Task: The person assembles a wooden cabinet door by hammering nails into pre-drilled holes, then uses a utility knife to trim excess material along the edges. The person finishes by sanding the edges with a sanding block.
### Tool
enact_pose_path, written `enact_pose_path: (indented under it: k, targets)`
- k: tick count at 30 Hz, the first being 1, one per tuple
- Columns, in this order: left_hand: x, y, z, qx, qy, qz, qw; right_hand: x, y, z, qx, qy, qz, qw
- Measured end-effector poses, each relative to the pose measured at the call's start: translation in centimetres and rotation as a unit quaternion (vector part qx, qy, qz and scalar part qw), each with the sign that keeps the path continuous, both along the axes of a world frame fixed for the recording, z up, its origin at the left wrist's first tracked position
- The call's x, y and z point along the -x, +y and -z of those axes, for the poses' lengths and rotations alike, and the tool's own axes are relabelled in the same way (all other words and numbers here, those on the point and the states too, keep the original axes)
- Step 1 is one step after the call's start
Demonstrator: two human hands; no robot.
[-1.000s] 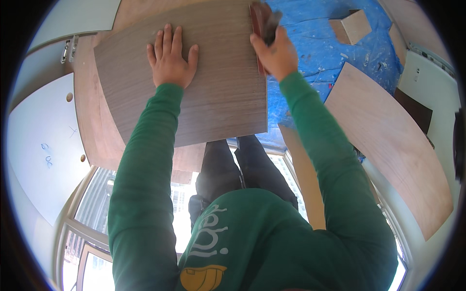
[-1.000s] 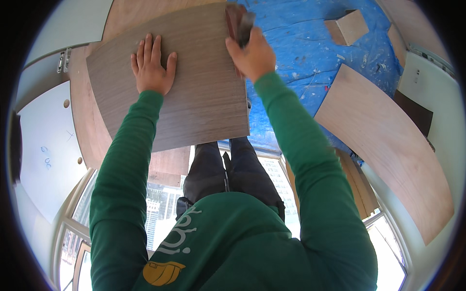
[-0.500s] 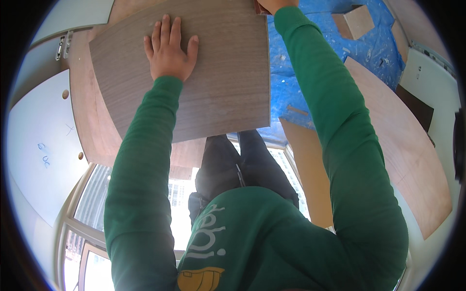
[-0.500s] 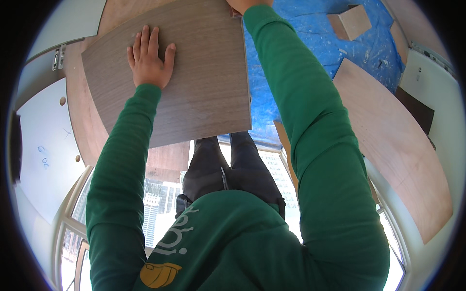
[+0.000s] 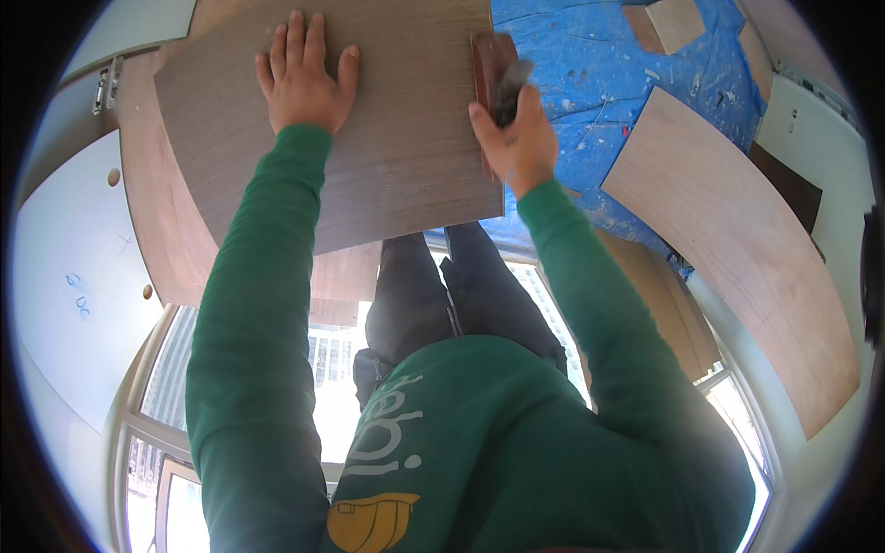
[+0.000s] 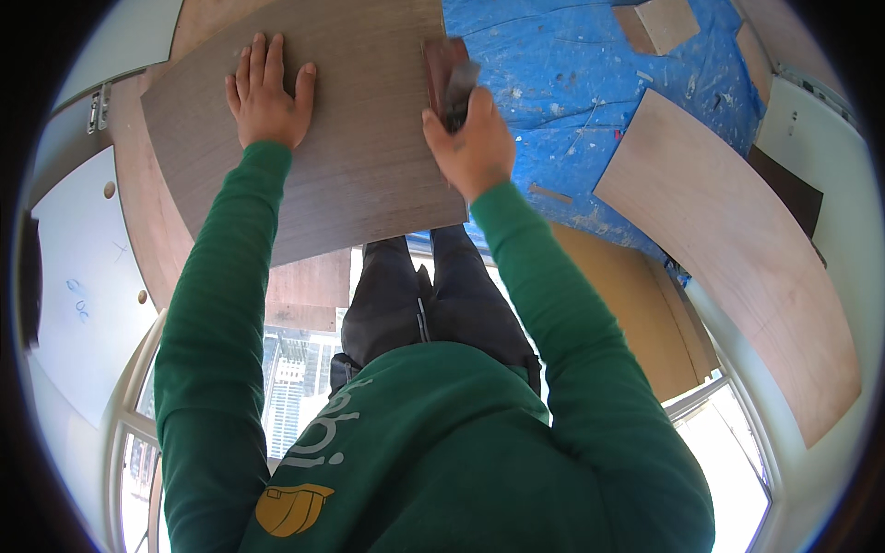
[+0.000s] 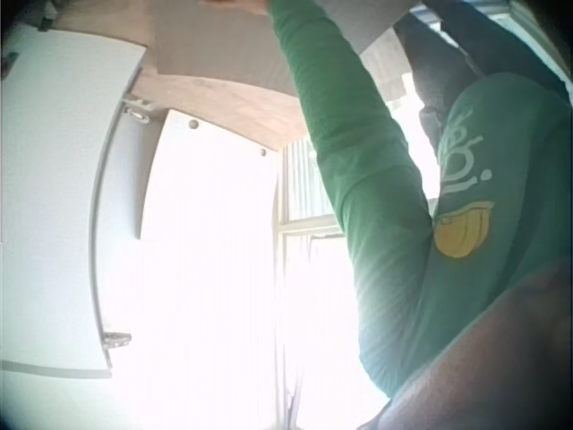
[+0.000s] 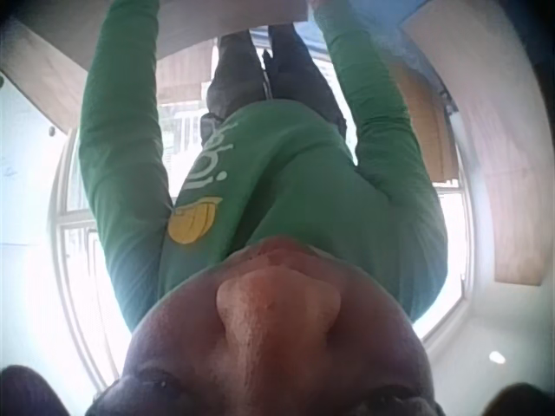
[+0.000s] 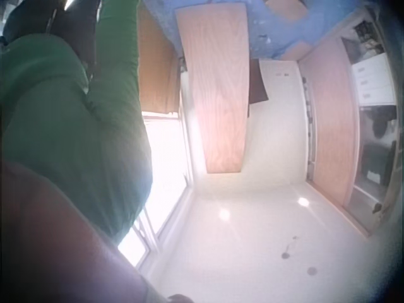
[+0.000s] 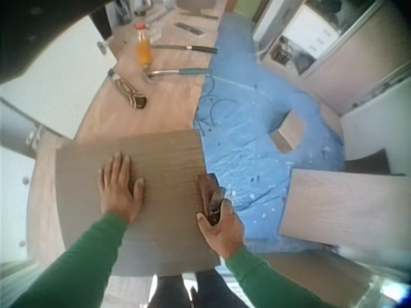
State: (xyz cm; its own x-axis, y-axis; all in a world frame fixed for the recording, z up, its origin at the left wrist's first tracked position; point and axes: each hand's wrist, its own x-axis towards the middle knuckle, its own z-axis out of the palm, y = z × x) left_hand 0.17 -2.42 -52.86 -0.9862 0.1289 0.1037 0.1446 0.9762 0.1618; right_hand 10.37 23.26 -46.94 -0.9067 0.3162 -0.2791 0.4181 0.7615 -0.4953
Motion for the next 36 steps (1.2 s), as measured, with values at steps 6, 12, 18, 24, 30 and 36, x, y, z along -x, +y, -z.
enact_pose_path:
  k: [6,12,18,24,30,36]
  targets:
    - [0.2,-0.1,0.2,-0.009,0.001,0.001,1.0,-20.6,1.1,-2.4,0.072,-0.091,0.004,0.993]
    - [0.0,0.1,-0.1,0.015,-0.018,-0.008,1.0,-14.6,3.2,-2.5,0.149,-0.042,0.076,0.985]
    - [0.0,0.3,-0.8,0.019,-0.033,-0.014,0.999,8.1,2.4,1.5,0.032,0.094,-0.002,0.995]
    - [0.3,0.2,-0.9,0.007,-0.039,-0.009,0.999,22.3,2.0,3.4,-0.026,0.142,-0.046,0.988]
    - [0.2,-0.1,-1.0,0.002,-0.047,-0.013,0.999,24.7,1.7,3.6,-0.041,0.133,-0.054,0.989]
    - [0.2,-0.1,-1.1,-0.008,-0.053,-0.01,0.998,23.8,1.4,3.8,-0.085,0.166,-0.074,0.98]
